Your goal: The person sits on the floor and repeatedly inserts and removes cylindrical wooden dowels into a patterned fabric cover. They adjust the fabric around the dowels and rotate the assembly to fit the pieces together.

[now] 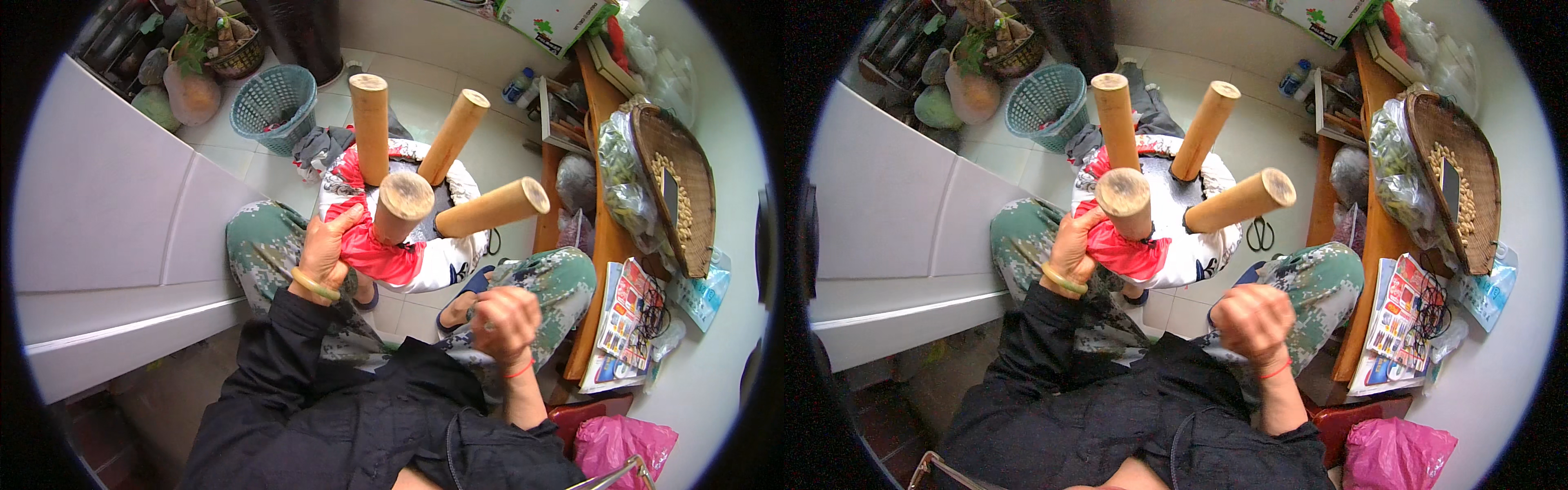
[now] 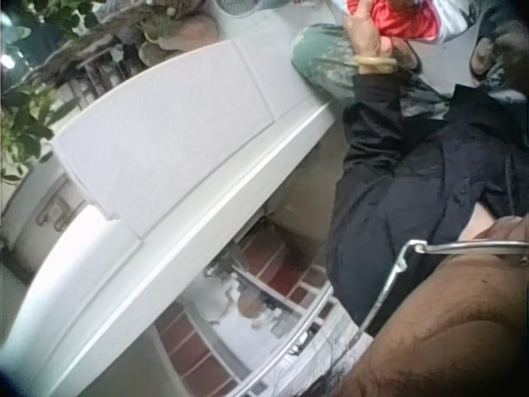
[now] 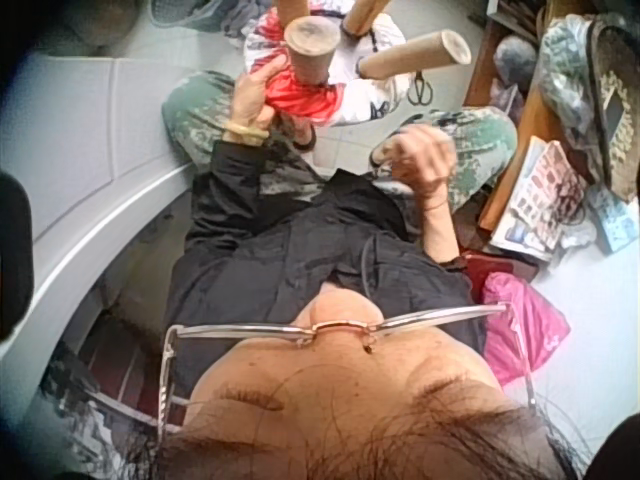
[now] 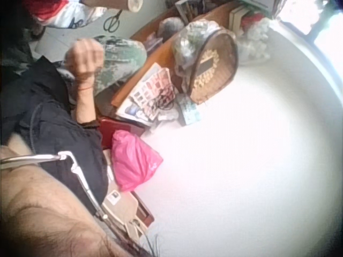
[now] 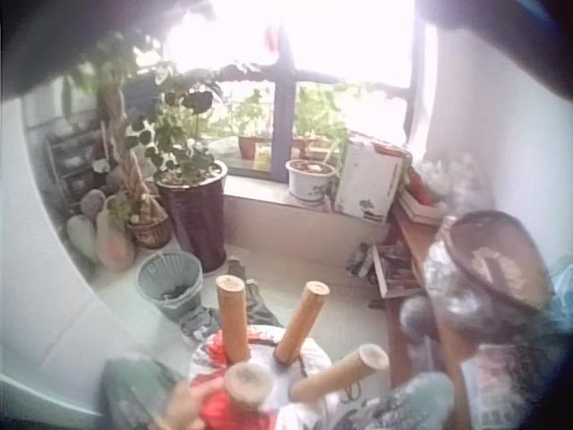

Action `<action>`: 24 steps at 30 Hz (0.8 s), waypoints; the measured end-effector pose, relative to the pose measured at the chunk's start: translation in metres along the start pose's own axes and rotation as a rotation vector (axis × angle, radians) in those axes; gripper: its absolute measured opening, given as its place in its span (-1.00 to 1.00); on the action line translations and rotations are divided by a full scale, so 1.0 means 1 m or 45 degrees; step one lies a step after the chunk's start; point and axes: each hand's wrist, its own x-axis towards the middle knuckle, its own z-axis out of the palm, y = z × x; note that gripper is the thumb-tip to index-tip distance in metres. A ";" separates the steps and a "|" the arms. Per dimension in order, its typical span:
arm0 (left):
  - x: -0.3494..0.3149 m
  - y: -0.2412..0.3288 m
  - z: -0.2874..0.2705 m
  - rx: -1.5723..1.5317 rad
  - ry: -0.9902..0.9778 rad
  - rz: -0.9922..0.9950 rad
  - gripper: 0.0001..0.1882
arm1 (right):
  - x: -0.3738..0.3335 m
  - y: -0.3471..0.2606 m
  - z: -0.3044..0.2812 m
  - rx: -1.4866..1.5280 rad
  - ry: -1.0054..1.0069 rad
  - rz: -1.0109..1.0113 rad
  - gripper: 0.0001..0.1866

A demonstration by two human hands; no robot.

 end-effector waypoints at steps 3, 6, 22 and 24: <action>0.000 -0.008 0.006 -0.008 0.008 0.004 -0.67 | 0.017 -0.016 0.021 0.021 -0.162 -0.074 -0.69; -0.003 -0.012 0.010 0.038 0.005 0.055 -0.68 | 0.033 -0.017 0.042 -0.002 -0.390 0.050 -0.49; 0.009 -0.038 -0.028 -0.061 0.144 -0.087 -0.70 | 0.038 -0.012 0.068 0.053 -0.351 -0.001 -0.61; 0.007 -0.039 -0.027 -0.087 0.145 -0.105 -0.70 | 0.039 -0.015 0.072 0.043 -0.325 -0.025 -0.62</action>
